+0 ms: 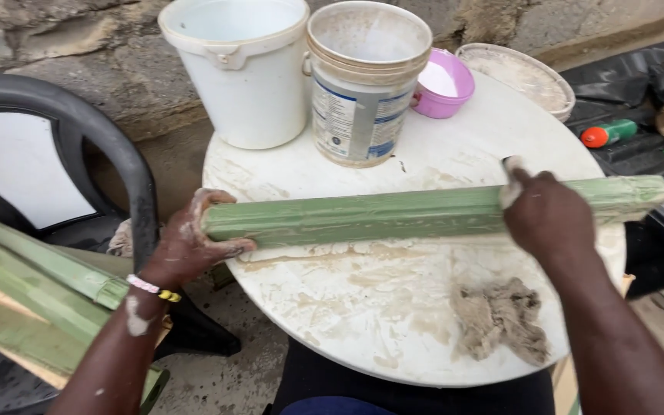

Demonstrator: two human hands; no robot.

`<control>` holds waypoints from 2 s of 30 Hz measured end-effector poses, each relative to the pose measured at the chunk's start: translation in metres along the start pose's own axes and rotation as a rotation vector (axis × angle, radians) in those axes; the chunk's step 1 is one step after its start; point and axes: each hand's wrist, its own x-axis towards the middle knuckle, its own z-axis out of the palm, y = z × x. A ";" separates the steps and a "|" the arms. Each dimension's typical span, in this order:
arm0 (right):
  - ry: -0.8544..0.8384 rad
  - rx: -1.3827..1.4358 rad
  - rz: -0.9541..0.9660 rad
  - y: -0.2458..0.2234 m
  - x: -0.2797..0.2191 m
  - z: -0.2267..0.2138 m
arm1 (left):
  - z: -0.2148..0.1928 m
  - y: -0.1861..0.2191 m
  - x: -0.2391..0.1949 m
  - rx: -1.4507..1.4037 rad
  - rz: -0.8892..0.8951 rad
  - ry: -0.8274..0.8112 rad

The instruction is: The person cleans long green PVC channels using a soapy rag and a wire brush on a white circular table.

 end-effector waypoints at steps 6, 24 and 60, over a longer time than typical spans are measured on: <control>-0.008 0.179 -0.582 -0.236 -0.106 -0.065 | 0.005 0.018 -0.008 -0.106 -0.057 -0.044; 0.073 0.861 -0.601 -0.287 -0.184 0.017 | 0.043 0.089 -0.033 -0.485 -0.279 0.042; -0.221 1.174 -0.242 -0.263 -0.219 0.005 | 0.085 0.024 -0.011 -0.699 -0.340 0.231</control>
